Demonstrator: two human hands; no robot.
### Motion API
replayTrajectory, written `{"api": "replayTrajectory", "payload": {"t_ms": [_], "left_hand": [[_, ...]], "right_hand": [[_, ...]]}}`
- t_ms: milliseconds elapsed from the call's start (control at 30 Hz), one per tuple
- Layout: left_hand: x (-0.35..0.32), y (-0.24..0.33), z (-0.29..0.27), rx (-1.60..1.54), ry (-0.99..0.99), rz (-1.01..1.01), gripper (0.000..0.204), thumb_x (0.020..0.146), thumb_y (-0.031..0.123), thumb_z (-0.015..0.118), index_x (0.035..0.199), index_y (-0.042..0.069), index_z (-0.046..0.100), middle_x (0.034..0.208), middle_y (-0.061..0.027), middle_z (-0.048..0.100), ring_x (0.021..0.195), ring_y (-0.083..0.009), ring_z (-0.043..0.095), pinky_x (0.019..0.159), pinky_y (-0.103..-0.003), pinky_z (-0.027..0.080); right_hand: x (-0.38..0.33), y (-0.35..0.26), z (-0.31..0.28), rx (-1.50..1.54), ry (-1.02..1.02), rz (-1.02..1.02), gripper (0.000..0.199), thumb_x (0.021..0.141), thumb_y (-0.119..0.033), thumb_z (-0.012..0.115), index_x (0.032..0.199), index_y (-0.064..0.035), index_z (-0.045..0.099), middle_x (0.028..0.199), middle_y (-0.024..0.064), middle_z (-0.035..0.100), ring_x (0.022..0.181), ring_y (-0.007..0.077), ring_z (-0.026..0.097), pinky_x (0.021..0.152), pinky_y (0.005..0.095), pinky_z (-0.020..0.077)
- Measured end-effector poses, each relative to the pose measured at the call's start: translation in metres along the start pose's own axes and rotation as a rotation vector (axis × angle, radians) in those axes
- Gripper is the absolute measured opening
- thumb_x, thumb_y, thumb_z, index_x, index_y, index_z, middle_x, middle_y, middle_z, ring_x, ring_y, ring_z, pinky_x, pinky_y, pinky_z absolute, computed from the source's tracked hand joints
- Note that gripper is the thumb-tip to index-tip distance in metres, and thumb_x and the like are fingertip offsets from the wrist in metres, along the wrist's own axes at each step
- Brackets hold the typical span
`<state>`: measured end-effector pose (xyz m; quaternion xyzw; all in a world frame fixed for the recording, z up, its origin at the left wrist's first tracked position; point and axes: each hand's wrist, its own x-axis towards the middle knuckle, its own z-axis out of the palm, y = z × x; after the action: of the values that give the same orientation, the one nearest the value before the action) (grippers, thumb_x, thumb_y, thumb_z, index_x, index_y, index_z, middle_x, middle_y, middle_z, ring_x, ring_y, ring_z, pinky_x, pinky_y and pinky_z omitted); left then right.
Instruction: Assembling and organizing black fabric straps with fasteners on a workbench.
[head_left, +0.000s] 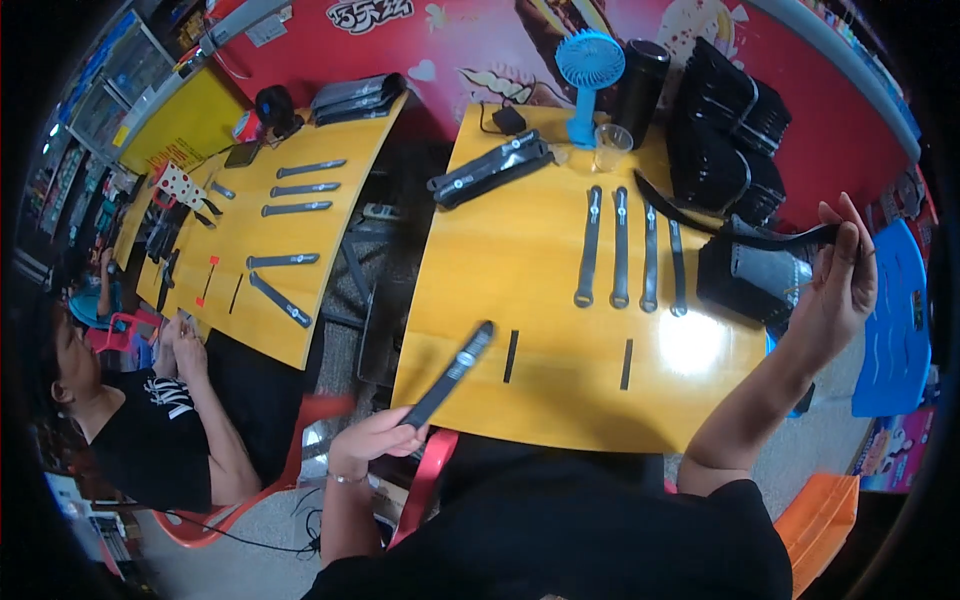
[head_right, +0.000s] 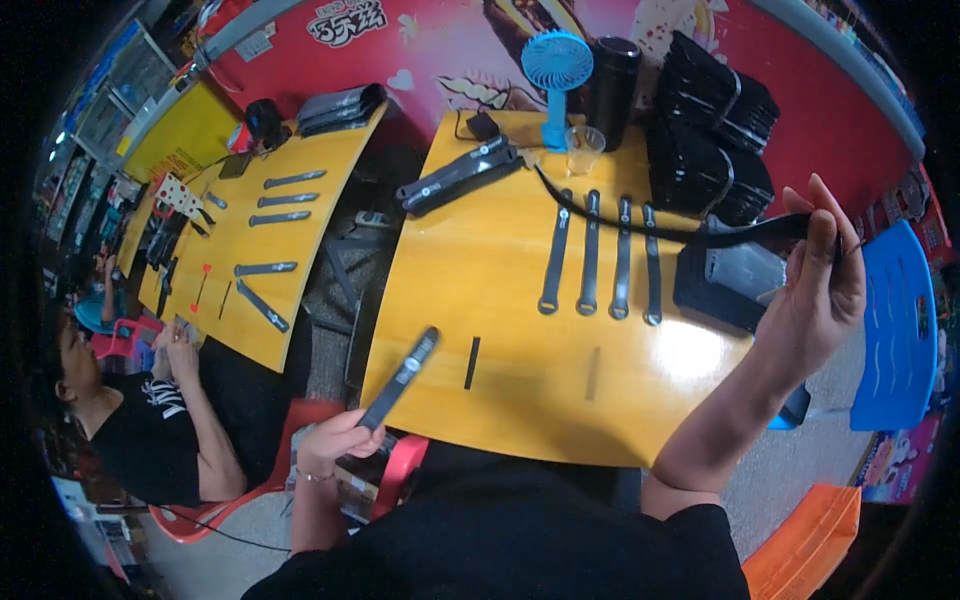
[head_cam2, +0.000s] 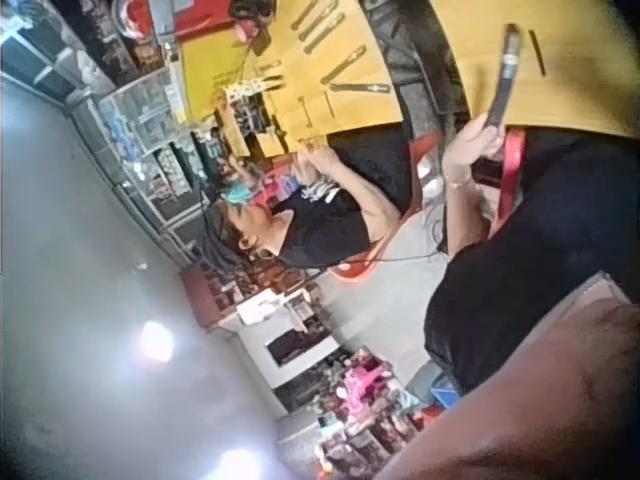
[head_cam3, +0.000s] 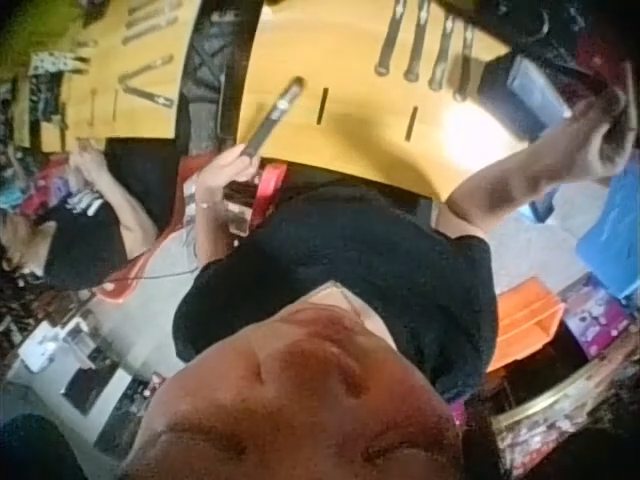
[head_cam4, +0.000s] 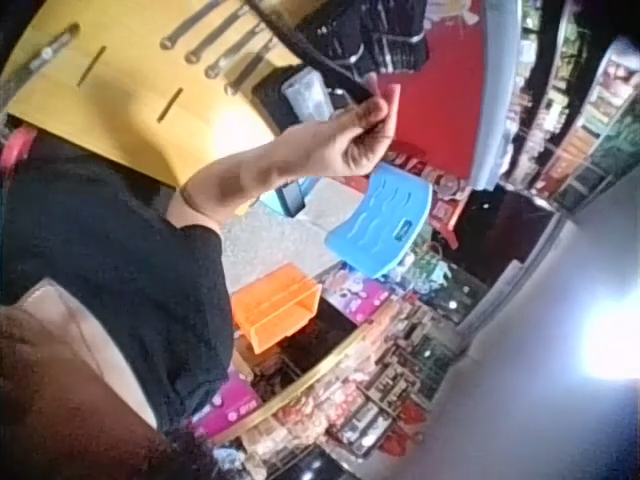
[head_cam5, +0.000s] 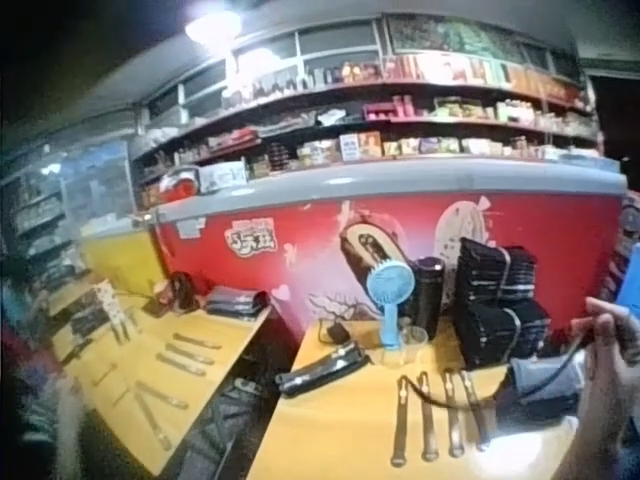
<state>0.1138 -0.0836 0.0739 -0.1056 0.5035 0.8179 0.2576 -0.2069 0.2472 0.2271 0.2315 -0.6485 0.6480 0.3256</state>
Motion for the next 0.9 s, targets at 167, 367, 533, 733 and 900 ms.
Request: {"api": "replayTrajectory", "payload": {"t_ms": [167, 367, 533, 733, 900], "left_hand": [[0.015, -0.012, -0.007, -0.375, 0.094, 0.430, 0.029, 0.099, 0.028, 0.038, 0.096, 0.001, 0.048, 0.064, 0.0004, 0.040, 0.050, -0.0063, 0.033, 0.045, -0.019, 0.028], [0.042, 0.002, 0.010, -0.361, -0.002, 0.524, 0.051, 0.097, 0.049, 0.033, 0.099, 0.001, 0.049, 0.061, -0.0013, 0.037, 0.049, -0.0090, 0.031, 0.044, -0.022, 0.028], [0.062, 0.010, 0.020, -0.384, 0.014, 0.644, 0.042, 0.098, 0.044, 0.032, 0.103, 0.005, 0.048, 0.060, -0.0031, 0.039, 0.049, -0.0117, 0.035, 0.045, -0.023, 0.031], [0.068, 0.012, 0.025, -0.367, 0.044, 0.680, 0.040, 0.100, 0.042, 0.029, 0.104, 0.006, 0.047, 0.060, -0.0036, 0.039, 0.050, -0.0127, 0.037, 0.046, -0.024, 0.033], [0.072, 0.013, 0.021, -0.356, 0.016, 0.690, 0.040, 0.100, 0.042, 0.030, 0.105, 0.007, 0.047, 0.063, -0.0041, 0.040, 0.052, -0.0132, 0.038, 0.047, -0.024, 0.033]], "right_hand": [[-0.019, 0.006, 0.066, 0.050, -0.479, -0.018, 0.021, 0.085, 0.000, 0.063, 0.105, -0.0014, 0.068, 0.093, 0.0094, 0.070, 0.085, 0.0126, 0.066, 0.076, 0.0227, 0.0513], [-0.040, 0.054, 0.124, -0.329, -0.480, -0.308, 0.022, 0.075, -0.002, 0.070, 0.096, -0.0075, 0.071, 0.076, 0.0067, 0.068, 0.059, 0.0166, 0.060, 0.054, 0.0264, 0.0463], [-0.104, 0.091, 0.136, -0.504, -0.778, -0.411, 0.020, 0.074, -0.015, 0.071, 0.093, -0.0118, 0.070, 0.083, 0.0052, 0.069, 0.071, 0.0213, 0.066, 0.061, 0.0313, 0.0514], [-0.150, 0.092, 0.123, -0.508, -1.123, -0.212, 0.022, 0.075, -0.028, 0.069, 0.090, -0.0117, 0.068, 0.085, 0.0029, 0.068, 0.073, 0.0221, 0.066, 0.062, 0.0340, 0.0517], [-0.147, 0.108, 0.124, -0.570, -1.108, -0.190, 0.023, 0.075, -0.023, 0.070, 0.094, -0.0106, 0.068, 0.101, 0.0019, 0.068, 0.078, 0.0232, 0.066, 0.067, 0.0332, 0.0525]]}}
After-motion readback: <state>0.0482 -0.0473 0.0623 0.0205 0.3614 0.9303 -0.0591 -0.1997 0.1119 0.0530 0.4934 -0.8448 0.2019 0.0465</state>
